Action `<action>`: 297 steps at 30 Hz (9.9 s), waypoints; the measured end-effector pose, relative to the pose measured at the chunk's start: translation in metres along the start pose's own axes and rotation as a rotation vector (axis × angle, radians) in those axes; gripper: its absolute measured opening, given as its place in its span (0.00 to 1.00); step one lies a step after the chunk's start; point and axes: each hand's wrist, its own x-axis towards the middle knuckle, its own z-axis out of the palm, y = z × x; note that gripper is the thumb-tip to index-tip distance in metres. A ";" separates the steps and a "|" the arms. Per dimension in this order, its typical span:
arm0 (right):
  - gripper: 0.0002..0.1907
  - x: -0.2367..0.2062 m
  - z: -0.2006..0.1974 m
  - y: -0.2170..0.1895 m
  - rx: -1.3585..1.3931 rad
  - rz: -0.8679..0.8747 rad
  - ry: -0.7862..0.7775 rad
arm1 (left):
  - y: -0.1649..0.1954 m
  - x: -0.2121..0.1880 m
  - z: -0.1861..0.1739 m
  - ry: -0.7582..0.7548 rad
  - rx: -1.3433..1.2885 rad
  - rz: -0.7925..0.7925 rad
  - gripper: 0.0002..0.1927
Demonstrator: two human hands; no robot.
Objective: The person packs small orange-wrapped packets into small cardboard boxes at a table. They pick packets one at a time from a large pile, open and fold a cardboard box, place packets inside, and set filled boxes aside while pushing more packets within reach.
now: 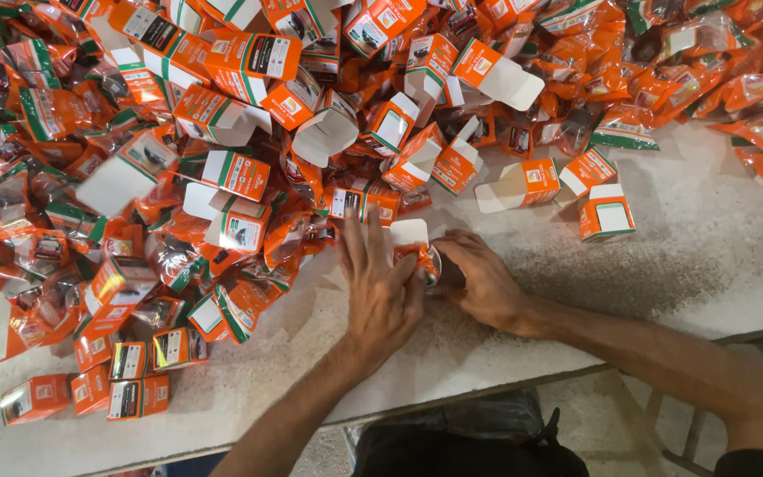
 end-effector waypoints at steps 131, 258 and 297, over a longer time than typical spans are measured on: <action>0.34 0.003 0.011 -0.023 0.086 -0.137 0.044 | -0.031 -0.014 0.021 -0.040 -1.019 -0.617 0.08; 0.29 0.010 0.006 -0.022 -0.042 -0.380 -0.059 | -0.045 -0.082 -0.008 0.677 -0.618 -0.247 0.28; 0.30 0.008 0.003 -0.009 -0.010 -0.210 0.009 | -0.039 0.001 0.036 -0.043 -1.037 -0.619 0.06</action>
